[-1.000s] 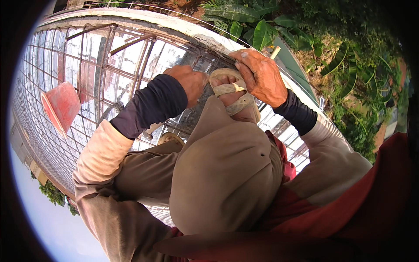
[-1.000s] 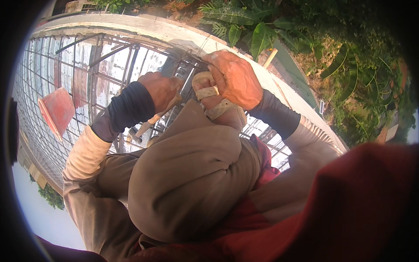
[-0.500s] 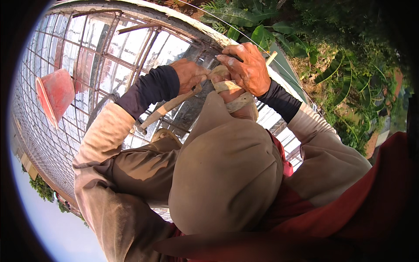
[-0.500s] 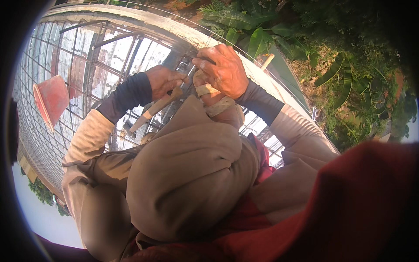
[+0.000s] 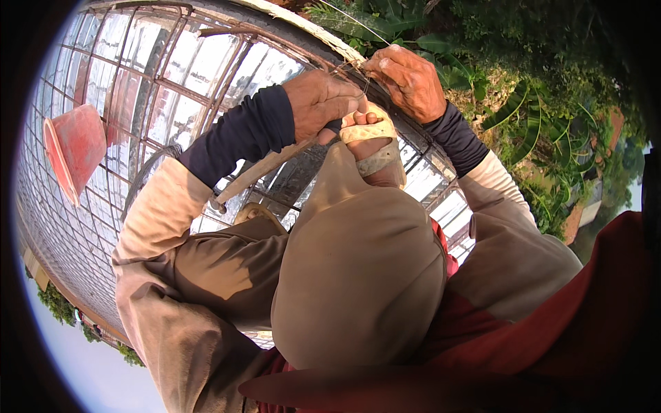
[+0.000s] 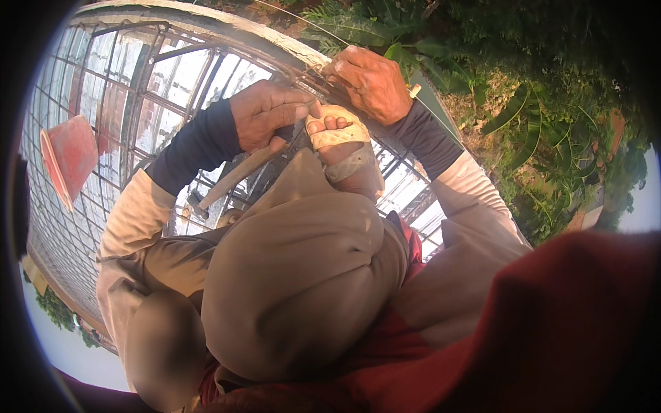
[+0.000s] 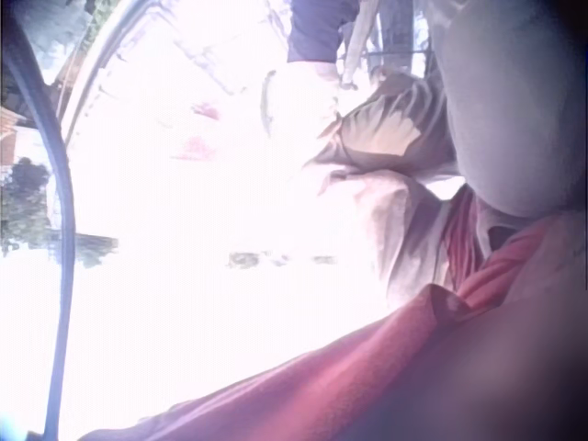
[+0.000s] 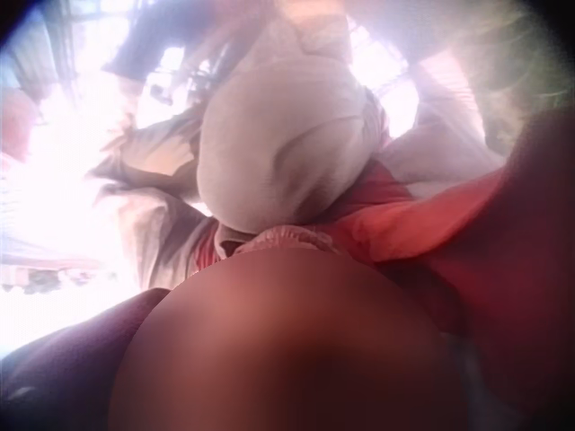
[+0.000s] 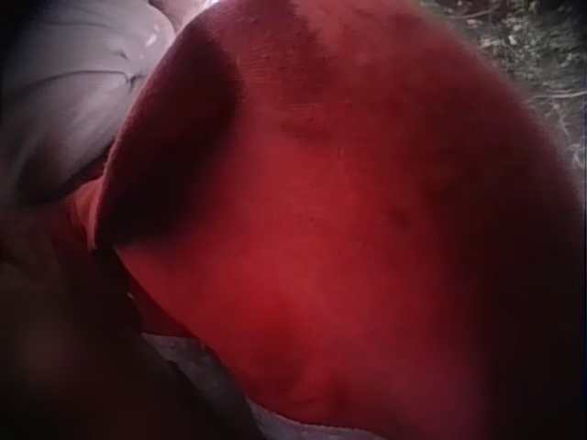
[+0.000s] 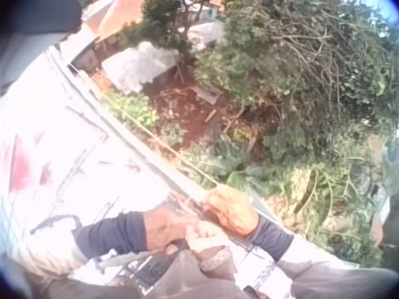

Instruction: The person hammers nails into a metal frame using a hammer. They repeatedly pick nails from a pink bucket and drive them into the frame while standing on a metal grate.

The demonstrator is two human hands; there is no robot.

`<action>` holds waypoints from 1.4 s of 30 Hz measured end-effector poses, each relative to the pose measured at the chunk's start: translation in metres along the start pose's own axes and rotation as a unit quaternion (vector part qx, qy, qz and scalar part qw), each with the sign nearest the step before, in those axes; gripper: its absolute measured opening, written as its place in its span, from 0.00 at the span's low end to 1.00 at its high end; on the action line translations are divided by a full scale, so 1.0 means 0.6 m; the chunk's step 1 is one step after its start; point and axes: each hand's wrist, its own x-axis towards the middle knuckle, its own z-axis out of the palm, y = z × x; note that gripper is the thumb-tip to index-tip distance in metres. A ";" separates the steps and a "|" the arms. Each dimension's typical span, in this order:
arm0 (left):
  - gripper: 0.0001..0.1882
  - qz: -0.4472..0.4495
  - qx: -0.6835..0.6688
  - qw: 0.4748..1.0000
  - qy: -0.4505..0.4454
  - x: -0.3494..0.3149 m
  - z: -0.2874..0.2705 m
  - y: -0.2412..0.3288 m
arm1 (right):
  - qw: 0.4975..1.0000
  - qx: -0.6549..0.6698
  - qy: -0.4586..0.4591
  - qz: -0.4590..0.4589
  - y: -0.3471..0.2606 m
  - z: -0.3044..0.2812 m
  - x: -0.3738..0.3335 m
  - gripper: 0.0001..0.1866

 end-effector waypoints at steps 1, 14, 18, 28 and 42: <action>0.19 0.008 0.007 1.000 -0.002 0.000 -0.003 -0.005 | 1.000 -0.014 -0.012 -0.004 0.002 -0.003 0.001 0.16; 0.14 -0.017 0.355 0.934 0.029 -0.028 0.049 -0.074 | 0.989 -0.010 0.052 0.141 -0.045 -0.005 -0.034 0.14; 0.14 -0.064 0.488 0.870 -0.006 -0.012 0.053 -0.083 | 0.967 -0.061 0.079 0.236 -0.086 -0.022 -0.059 0.11; 0.15 0.068 0.483 0.869 0.078 -0.002 0.071 -0.133 | 0.707 0.350 0.128 0.602 -0.198 0.031 -0.030 0.14; 0.17 0.243 0.630 0.722 0.148 0.059 0.109 -0.092 | 0.798 0.337 0.179 0.466 0.015 0.063 -0.114 0.08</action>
